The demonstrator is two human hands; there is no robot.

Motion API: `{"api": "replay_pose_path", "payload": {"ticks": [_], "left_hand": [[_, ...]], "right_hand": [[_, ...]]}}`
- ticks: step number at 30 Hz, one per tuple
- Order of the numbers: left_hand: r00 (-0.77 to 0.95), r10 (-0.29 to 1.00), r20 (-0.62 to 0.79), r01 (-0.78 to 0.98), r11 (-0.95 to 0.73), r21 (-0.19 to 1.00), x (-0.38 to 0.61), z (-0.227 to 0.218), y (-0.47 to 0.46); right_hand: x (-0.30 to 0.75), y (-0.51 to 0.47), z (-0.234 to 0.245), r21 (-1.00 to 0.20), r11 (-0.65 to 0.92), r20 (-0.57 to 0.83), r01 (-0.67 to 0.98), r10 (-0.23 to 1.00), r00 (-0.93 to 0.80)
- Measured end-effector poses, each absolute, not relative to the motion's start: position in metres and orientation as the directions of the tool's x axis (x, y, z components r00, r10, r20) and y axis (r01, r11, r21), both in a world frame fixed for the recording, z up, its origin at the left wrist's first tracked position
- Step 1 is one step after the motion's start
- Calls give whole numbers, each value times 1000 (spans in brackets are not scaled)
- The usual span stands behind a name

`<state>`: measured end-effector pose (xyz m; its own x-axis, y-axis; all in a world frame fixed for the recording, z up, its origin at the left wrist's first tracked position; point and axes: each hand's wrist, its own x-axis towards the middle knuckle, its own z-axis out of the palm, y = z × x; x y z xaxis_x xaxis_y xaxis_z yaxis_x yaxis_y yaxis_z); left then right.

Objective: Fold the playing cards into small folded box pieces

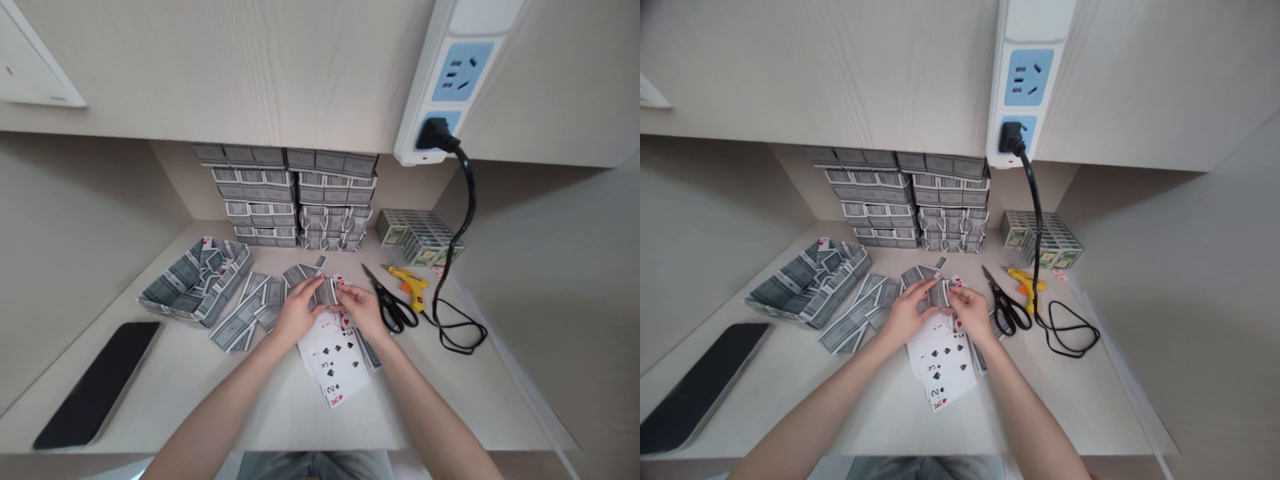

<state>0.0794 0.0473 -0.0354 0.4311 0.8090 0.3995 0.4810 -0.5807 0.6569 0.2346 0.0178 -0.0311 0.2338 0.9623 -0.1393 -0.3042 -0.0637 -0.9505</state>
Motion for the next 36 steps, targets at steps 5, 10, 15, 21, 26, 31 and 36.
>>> {"api": "replay_pose_path", "payload": {"ticks": [5,10,15,21,26,31,36], "left_hand": [[449,796,406,506,-601,619,79,-33,45],[466,773,430,516,-632,578,79,-31,42],[488,756,437,495,-652,575,79,-30,41],[506,737,448,496,-674,548,81,-29,40],[481,748,457,518,-663,541,81,-29,40],[455,746,487,536,-666,519,80,-29,42],[454,743,492,547,-668,504,78,-28,42]], "right_hand": [[236,17,-31,-944,-83,-154,-321,967,203],[238,16,-31,-946,-121,-174,-300,972,156],[238,16,-31,-956,-105,-161,-275,968,191],[236,17,-34,-968,-64,-127,-242,958,256],[236,16,-34,-979,-31,-77,-200,971,225],[232,14,-38,-990,-4,-22,-142,992,122],[228,10,-39,-996,75,71,-50,994,85]]}}
